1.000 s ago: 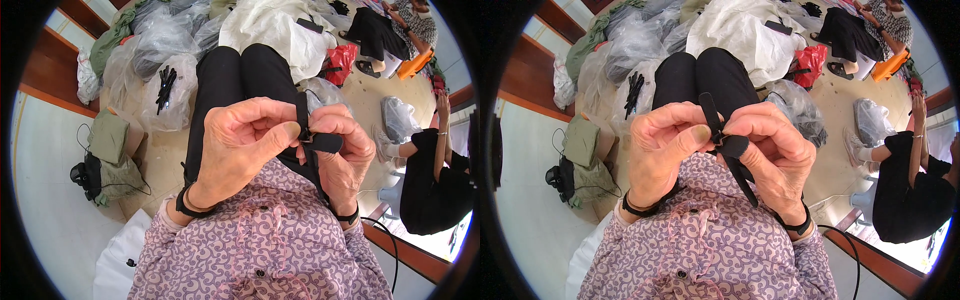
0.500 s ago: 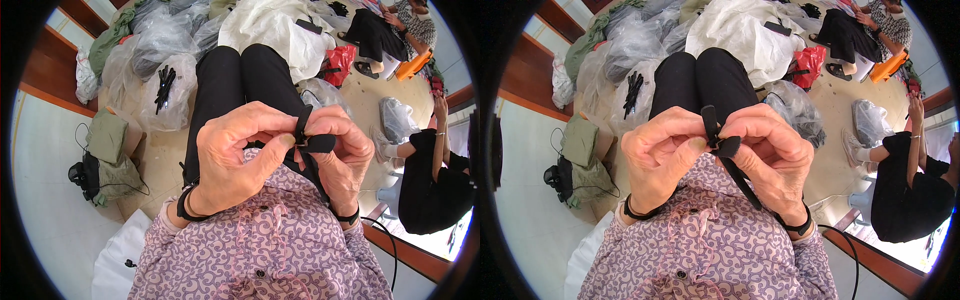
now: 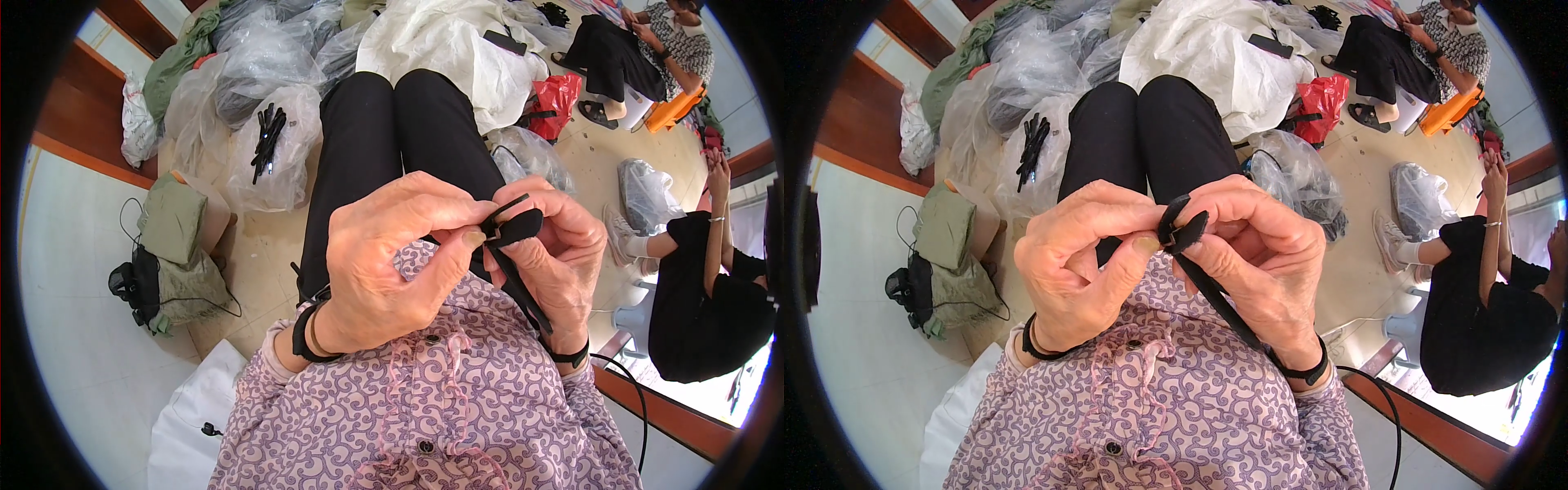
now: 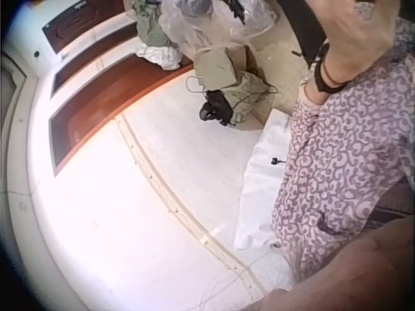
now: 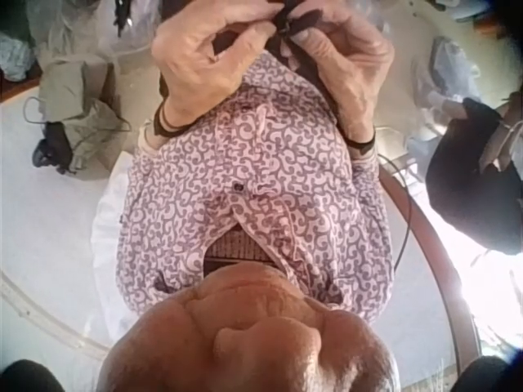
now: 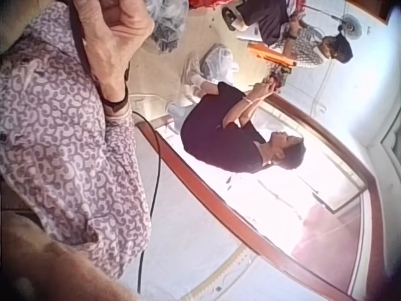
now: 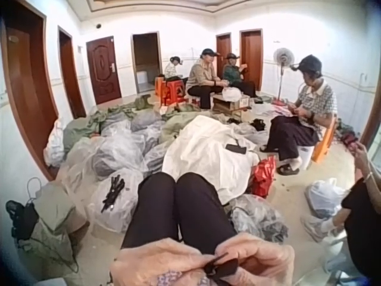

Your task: Assembling small black plastic components for shoe manufacturing by hand.

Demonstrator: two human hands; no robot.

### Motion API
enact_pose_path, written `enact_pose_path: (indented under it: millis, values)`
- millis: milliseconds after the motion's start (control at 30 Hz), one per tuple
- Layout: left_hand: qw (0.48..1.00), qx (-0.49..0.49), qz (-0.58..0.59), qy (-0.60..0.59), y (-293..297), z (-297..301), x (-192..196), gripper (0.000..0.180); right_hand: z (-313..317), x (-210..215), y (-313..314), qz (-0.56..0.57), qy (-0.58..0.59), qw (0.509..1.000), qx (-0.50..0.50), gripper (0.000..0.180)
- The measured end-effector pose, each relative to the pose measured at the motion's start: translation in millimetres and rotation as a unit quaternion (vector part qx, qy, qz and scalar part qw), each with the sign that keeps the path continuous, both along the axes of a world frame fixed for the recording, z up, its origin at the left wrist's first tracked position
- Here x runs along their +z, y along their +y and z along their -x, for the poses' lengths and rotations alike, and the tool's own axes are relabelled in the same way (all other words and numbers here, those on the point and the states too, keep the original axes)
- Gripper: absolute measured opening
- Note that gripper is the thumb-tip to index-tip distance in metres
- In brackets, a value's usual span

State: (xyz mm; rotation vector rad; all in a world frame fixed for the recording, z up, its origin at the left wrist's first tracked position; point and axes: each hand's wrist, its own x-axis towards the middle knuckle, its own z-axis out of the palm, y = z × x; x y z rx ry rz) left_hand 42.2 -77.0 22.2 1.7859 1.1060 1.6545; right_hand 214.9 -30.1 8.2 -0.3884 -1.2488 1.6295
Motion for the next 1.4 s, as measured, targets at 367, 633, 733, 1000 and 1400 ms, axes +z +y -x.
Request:
enact_pose_path:
  millis: [367,633,733,1000,1400]
  values:
    - [0.999,-0.027,0.032,-0.022,-6.9,1.1,0.5,0.016,-0.9,1.7,-2.7,0.08,0.008,0.996,0.027,0.013]
    - [0.983,-0.094,0.113,-0.112,0.6,4.9,-2.3,0.016,5.8,-6.0,-3.5,0.019,-0.004,1.0,-0.007,0.015]
    - [0.975,-0.098,0.123,-0.156,1.8,5.3,-5.2,0.013,3.9,-3.6,-3.4,-0.001,-0.025,1.0,-0.012,0.015]
    - [0.957,-0.048,0.172,-0.229,1.8,-2.2,-2.3,0.01,2.9,3.4,-5.1,-0.071,-0.079,0.993,-0.057,0.024]
    - [0.968,0.017,0.081,-0.239,-1.9,-10.2,-1.9,0.015,5.0,23.9,-8.7,-0.396,-0.317,0.822,-0.258,0.043]
